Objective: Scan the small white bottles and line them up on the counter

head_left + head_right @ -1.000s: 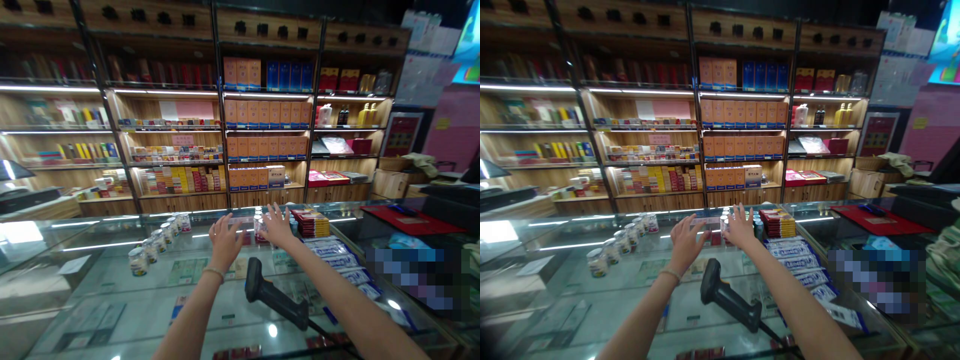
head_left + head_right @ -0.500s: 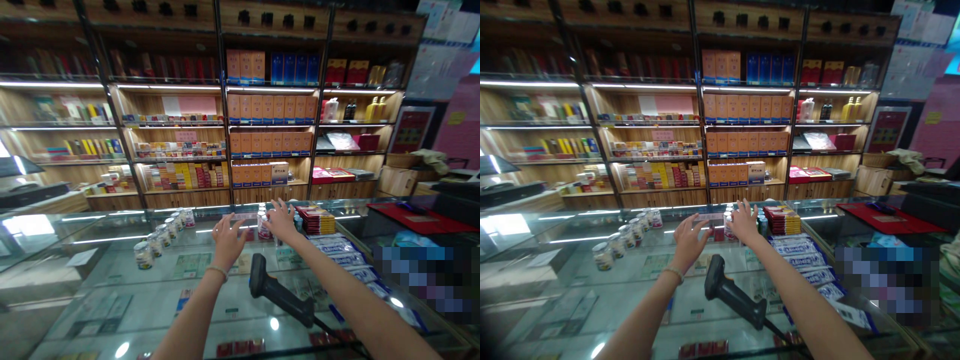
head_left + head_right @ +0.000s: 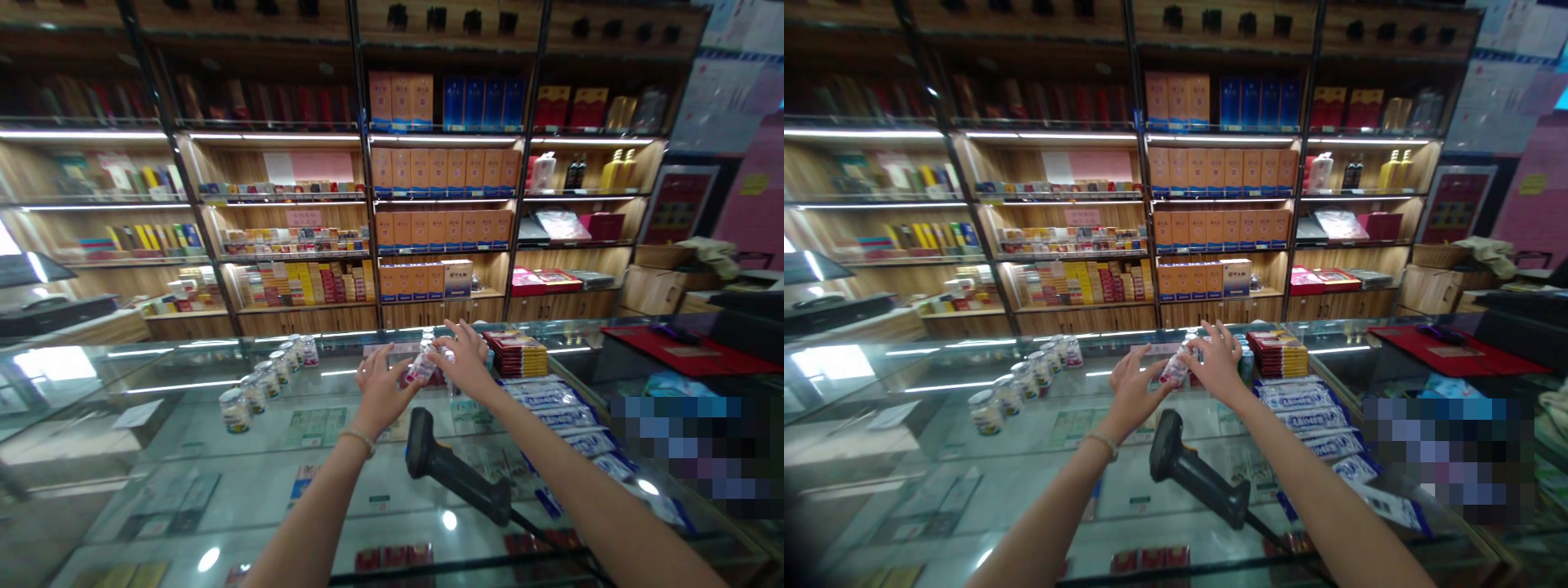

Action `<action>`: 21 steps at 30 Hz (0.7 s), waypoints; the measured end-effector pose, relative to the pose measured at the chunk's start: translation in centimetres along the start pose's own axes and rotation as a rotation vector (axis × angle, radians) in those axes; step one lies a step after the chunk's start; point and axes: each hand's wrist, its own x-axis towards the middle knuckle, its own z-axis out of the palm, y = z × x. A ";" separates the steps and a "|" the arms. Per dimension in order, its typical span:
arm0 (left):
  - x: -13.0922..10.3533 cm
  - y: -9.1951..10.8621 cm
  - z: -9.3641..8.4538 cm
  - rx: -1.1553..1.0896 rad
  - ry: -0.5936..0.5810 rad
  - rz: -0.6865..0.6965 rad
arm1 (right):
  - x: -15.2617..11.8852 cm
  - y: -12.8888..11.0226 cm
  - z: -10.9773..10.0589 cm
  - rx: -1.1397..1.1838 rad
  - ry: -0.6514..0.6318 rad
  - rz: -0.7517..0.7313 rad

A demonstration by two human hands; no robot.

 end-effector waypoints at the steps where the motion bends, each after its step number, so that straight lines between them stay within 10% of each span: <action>1: 0.0 0.2 -0.1 -0.003 -0.003 0.011 | -0.2 -0.1 0.0 0.003 0.006 -0.003; 21: -0.4 1.1 -2.2 0.219 0.076 0.234 | -3.0 2.0 -3.0 -0.332 -0.039 -0.392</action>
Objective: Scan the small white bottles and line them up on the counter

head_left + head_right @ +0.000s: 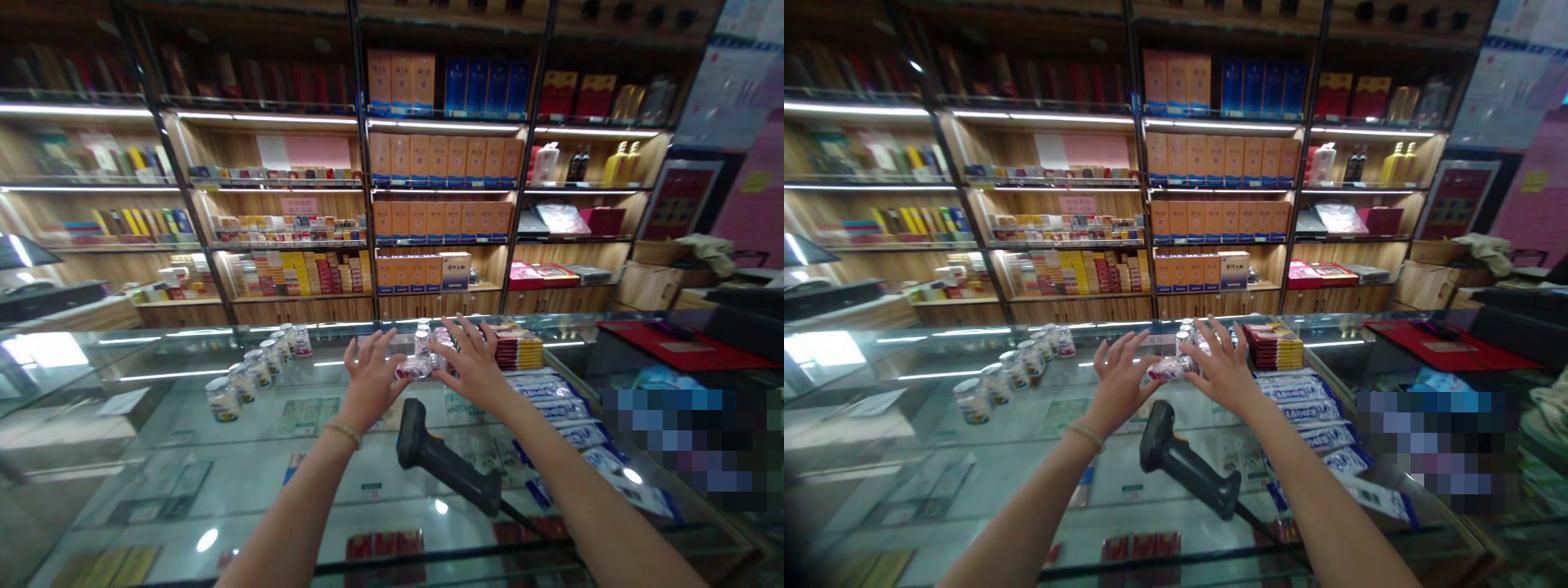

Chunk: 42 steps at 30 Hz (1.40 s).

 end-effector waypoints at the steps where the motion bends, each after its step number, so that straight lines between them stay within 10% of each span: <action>1: 0.0 0.0 0.0 0.006 0.004 0.000 | 0.0 0.0 0.0 -0.005 -0.011 -0.001; 42: 0.2 0.8 -0.7 -0.078 0.099 -0.043 | 0.5 0.5 2.2 0.249 0.068 0.340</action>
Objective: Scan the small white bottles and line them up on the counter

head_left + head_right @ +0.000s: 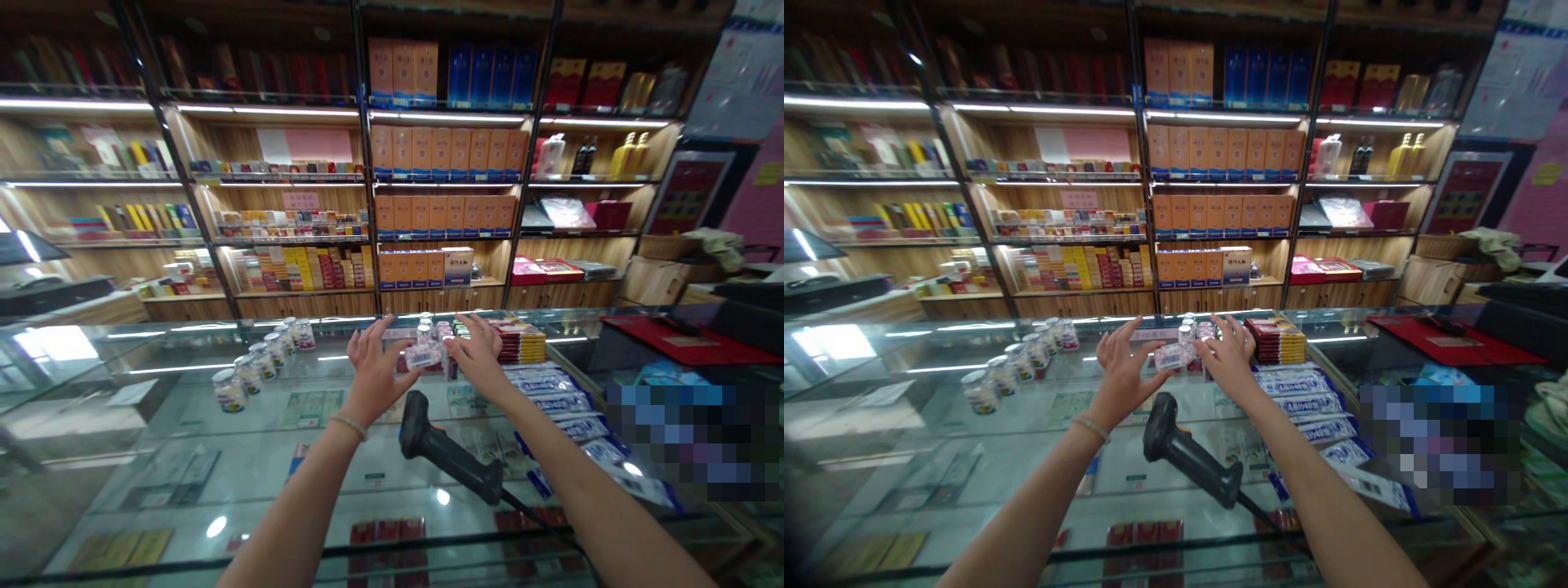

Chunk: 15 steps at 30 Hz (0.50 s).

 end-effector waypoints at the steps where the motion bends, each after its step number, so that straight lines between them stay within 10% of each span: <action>1: 0.0 0.0 -0.1 -0.001 0.002 0.010 | 0.0 -0.1 0.0 -0.008 -0.005 0.005; 15: -0.5 -1.8 0.8 0.025 0.095 -0.016 | -2.8 -6.5 -4.6 -0.306 -0.231 -0.064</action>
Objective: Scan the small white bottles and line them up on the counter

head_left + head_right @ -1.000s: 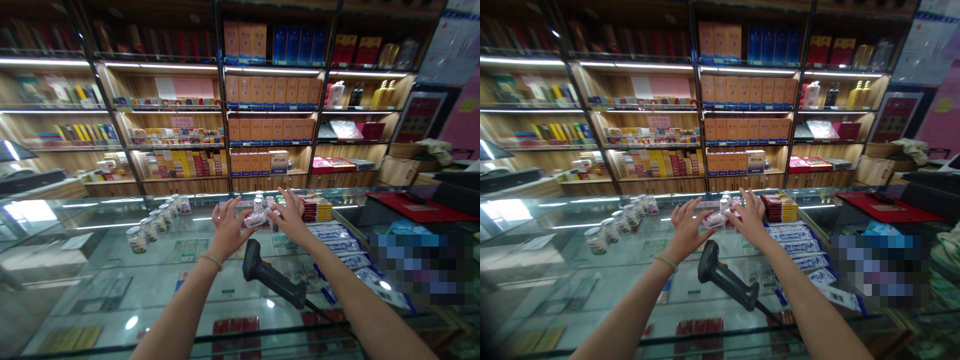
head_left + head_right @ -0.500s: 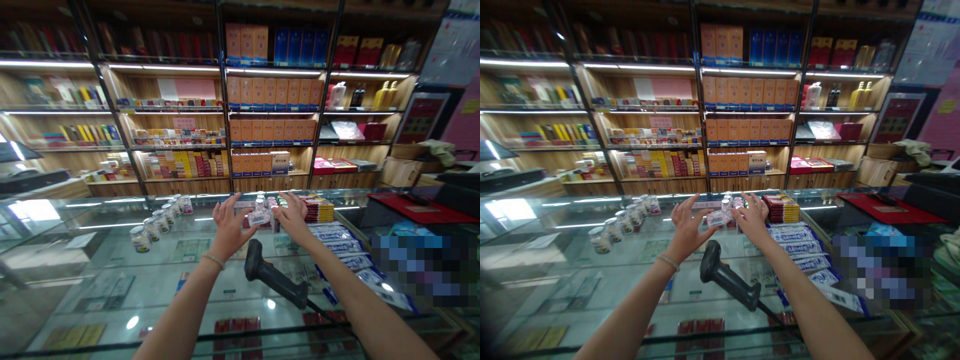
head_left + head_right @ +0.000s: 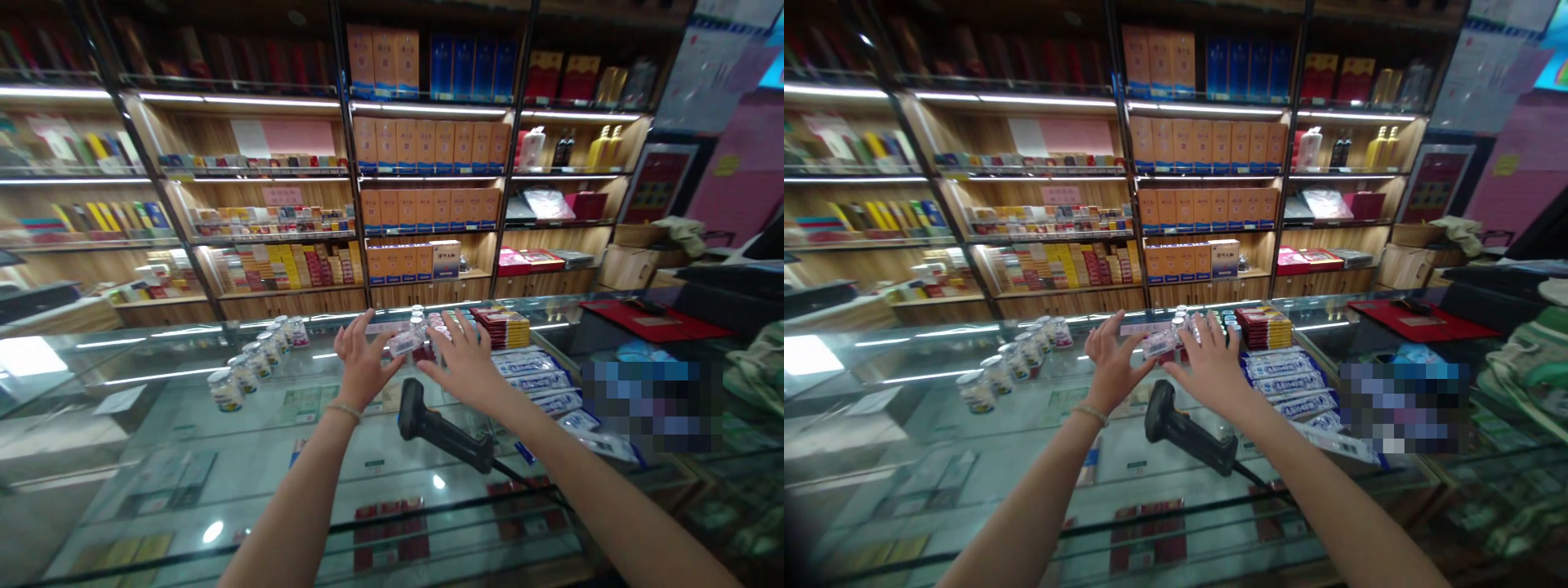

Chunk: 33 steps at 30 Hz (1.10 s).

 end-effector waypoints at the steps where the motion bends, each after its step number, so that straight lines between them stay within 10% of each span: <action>1: -0.1 -0.1 0.1 0.001 0.001 -0.009 | -1.0 -0.5 -0.3 -0.002 -0.033 -0.025; 10: -0.7 -0.6 0.8 0.000 0.004 -0.016 | -6.6 -3.0 -0.5 0.030 -0.272 0.021; 25: -0.6 -0.5 0.5 -0.029 -0.022 -0.033 | -7.2 -5.2 2.2 -0.039 -0.170 0.068; 33: -0.6 -0.6 0.5 -0.038 -0.015 -0.053 | -7.2 -3.3 0.9 0.356 -0.011 0.126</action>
